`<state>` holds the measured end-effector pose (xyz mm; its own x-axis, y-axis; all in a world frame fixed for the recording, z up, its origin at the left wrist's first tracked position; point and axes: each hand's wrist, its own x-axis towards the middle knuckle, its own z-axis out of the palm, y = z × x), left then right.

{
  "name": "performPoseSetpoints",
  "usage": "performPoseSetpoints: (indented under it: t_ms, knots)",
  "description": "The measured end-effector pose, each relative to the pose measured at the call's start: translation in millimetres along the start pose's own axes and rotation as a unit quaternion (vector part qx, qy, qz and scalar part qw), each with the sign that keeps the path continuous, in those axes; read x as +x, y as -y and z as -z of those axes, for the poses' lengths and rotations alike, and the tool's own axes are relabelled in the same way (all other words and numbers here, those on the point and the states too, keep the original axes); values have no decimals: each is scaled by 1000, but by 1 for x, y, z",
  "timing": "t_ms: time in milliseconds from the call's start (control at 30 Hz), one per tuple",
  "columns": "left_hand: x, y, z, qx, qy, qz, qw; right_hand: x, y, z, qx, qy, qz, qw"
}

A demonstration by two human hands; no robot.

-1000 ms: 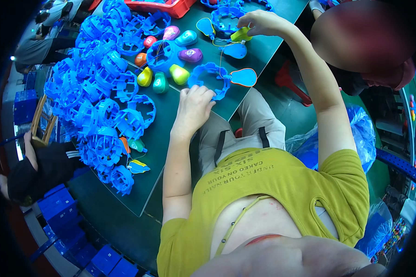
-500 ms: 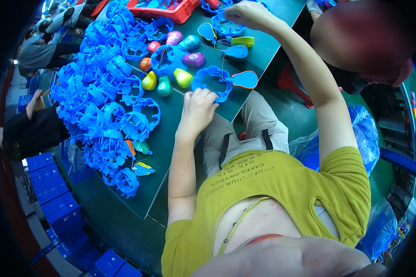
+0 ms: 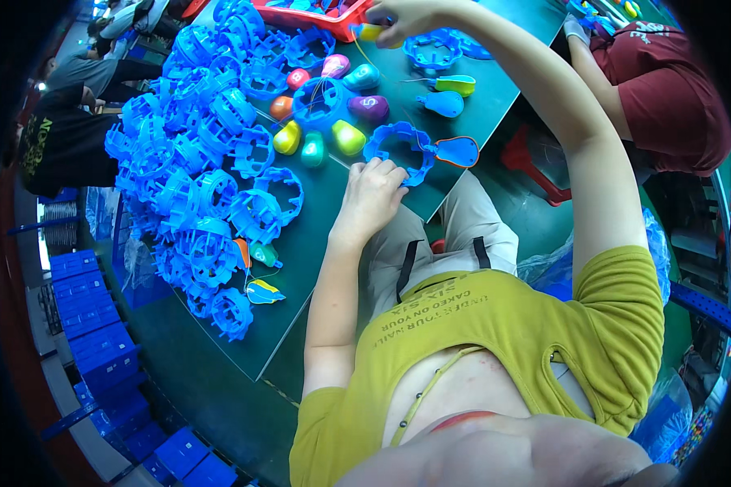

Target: The person assembles a flower-shaped toy base by hand, inserting colorful inserts and numbered parts into the toy base.

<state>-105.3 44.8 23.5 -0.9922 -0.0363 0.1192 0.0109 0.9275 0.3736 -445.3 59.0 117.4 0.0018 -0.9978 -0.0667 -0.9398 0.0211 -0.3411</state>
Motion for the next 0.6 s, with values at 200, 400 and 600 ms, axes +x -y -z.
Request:
performPoseSetpoints:
  t_ms: [200,400,600]
  knots:
    - [10,-8,-2,38,0,-18,999,-112,11,-21,637,50,-74,766]
    - [10,-16,-16,83,-19,12,996,-166,64,-73,799,-76,-47,595]
    - [13,-22,-25,90,-50,21,995,-206,132,-136,282,-276,-178,901]
